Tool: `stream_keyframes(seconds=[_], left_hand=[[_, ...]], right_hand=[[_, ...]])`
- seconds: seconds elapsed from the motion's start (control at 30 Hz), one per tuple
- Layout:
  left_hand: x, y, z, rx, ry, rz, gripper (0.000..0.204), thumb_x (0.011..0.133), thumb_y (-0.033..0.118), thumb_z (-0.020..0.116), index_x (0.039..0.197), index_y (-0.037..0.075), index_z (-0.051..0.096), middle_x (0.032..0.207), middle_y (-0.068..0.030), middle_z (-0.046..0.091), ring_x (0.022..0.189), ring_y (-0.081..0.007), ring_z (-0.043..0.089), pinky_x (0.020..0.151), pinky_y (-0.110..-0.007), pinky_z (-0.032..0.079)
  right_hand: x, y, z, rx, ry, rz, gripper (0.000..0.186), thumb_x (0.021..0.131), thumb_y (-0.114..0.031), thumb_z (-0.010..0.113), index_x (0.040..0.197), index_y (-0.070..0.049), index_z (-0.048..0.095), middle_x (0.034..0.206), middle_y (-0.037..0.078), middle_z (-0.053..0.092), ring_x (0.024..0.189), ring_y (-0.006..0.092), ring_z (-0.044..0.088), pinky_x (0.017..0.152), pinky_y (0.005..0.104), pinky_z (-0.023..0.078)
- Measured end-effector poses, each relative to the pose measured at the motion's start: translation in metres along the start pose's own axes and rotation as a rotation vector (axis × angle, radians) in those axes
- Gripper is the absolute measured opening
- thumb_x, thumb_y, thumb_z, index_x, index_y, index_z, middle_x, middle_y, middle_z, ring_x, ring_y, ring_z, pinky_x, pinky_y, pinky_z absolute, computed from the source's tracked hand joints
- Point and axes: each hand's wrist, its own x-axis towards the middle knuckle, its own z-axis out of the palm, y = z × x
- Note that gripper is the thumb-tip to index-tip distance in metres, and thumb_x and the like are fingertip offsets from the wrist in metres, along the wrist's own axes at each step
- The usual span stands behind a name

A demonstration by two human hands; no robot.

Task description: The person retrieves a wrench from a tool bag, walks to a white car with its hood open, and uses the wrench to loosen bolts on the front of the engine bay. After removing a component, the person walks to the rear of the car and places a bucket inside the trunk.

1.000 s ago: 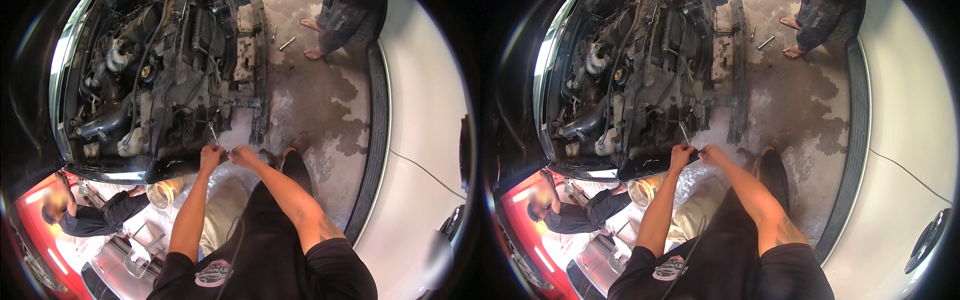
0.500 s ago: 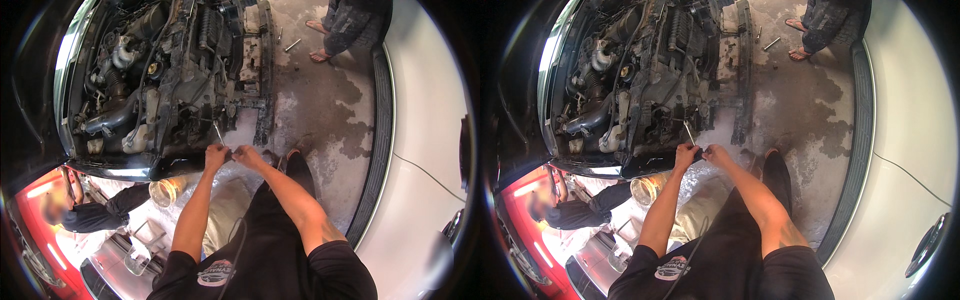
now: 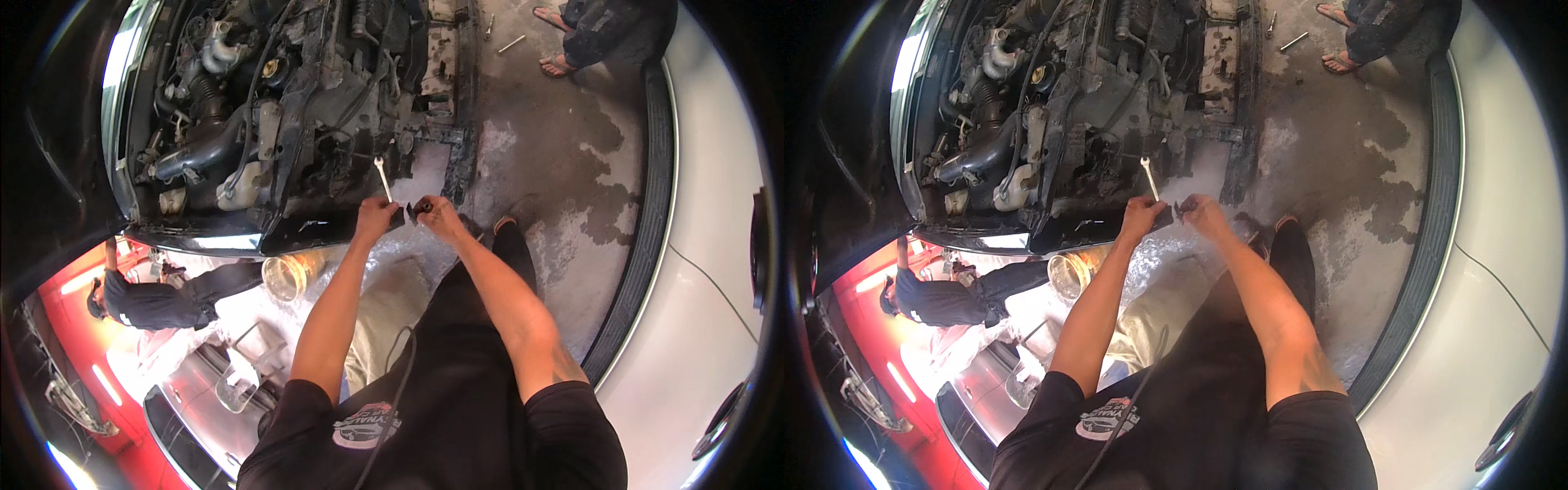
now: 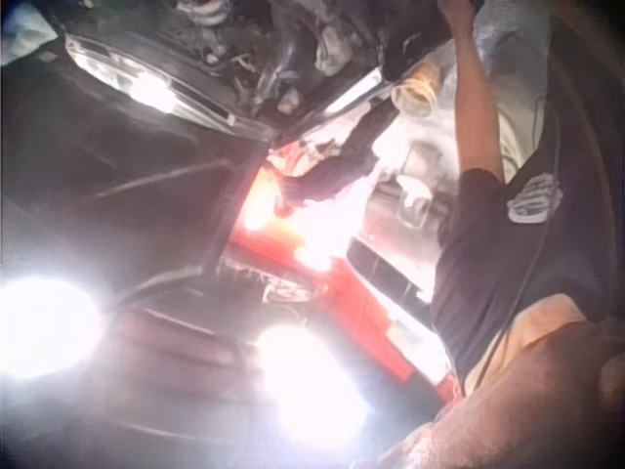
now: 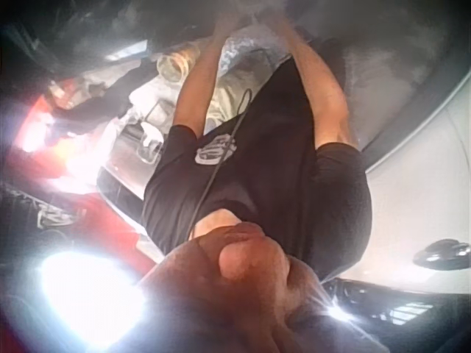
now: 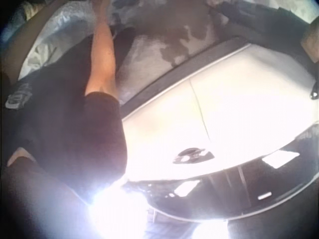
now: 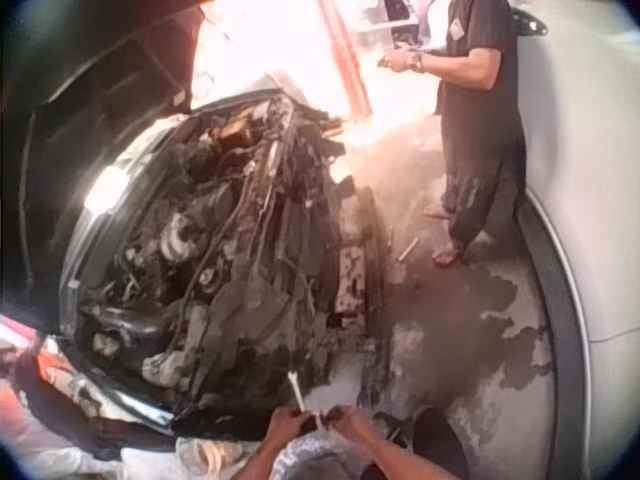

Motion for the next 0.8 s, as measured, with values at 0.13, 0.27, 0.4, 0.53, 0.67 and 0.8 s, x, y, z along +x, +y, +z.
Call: stream_keyframes(seconds=[0.13,0.27,0.4,0.53,0.67,0.8], left_hand=[[-0.004,0.005,0.0,-0.04,-0.006,-0.027,0.032,0.079,0.025,0.068,0.09,-0.005,0.07,0.075,-0.0131,0.068,0.069,-0.017,0.062,0.065,-0.032,0.048],[-0.007,0.01,-0.003,-0.043,-0.016,0.031,0.031,0.079,0.024,0.068,0.09,-0.004,0.07,0.075,-0.0118,0.068,0.069,-0.0147,0.061,0.065,-0.031,0.047],[-0.003,-0.001,-0.003,-0.081,-0.05,0.018,0.029,0.078,0.023,0.067,0.092,-0.002,0.071,0.078,-0.0183,0.069,0.075,-0.0245,0.068,0.068,-0.036,0.05],[-0.004,0.008,-0.004,-0.05,-0.034,0.036,0.029,0.078,0.024,0.068,0.092,-0.002,0.071,0.078,-0.0176,0.068,0.074,-0.0239,0.066,0.069,-0.035,0.049],[0.001,-0.013,0.005,0.105,0.082,0.141,0.03,0.078,0.024,0.069,0.092,-0.003,0.071,0.077,-0.0143,0.069,0.074,-0.0211,0.066,0.068,-0.034,0.049],[-0.012,0.012,-0.003,-0.031,0.108,0.062,0.023,0.082,0.018,0.064,0.084,-0.005,0.067,0.072,-0.0178,0.067,0.074,-0.0255,0.068,0.068,-0.037,0.051]], right_hand=[[-0.003,0.007,0.004,0.182,-0.061,-0.015,0.012,0.076,-0.003,0.063,0.088,-0.001,0.066,0.074,0.003,0.064,0.064,0.0101,0.055,0.056,0.0266,0.044],[0.0,0.012,0.016,0.241,-0.01,-0.039,0.013,0.078,-0.001,0.061,0.09,0.0,0.066,0.074,0.003,0.063,0.063,0.009,0.053,0.054,0.0254,0.042],[-0.007,-0.005,0.005,0.2,-0.032,0.094,0.016,0.078,0.0,0.06,0.093,0.001,0.066,0.073,0.003,0.063,0.059,0.0084,0.051,0.052,0.0248,0.041],[-0.008,-0.008,0.0,0.221,-0.061,0.095,0.018,0.079,-0.002,0.059,0.095,-0.001,0.068,0.073,0.002,0.063,0.057,0.0076,0.049,0.051,0.025,0.041],[-0.015,-0.024,-0.01,0.071,-0.077,0.108,0.017,0.079,-0.005,0.059,0.093,-0.002,0.069,0.073,0.0,0.062,0.061,0.0075,0.05,0.054,0.0255,0.042],[-0.027,-0.033,-0.017,0.054,-0.081,0.036,0.019,0.079,-0.008,0.061,0.094,-0.002,0.07,0.072,0.0,0.061,0.064,0.0086,0.051,0.057,0.0262,0.043]])
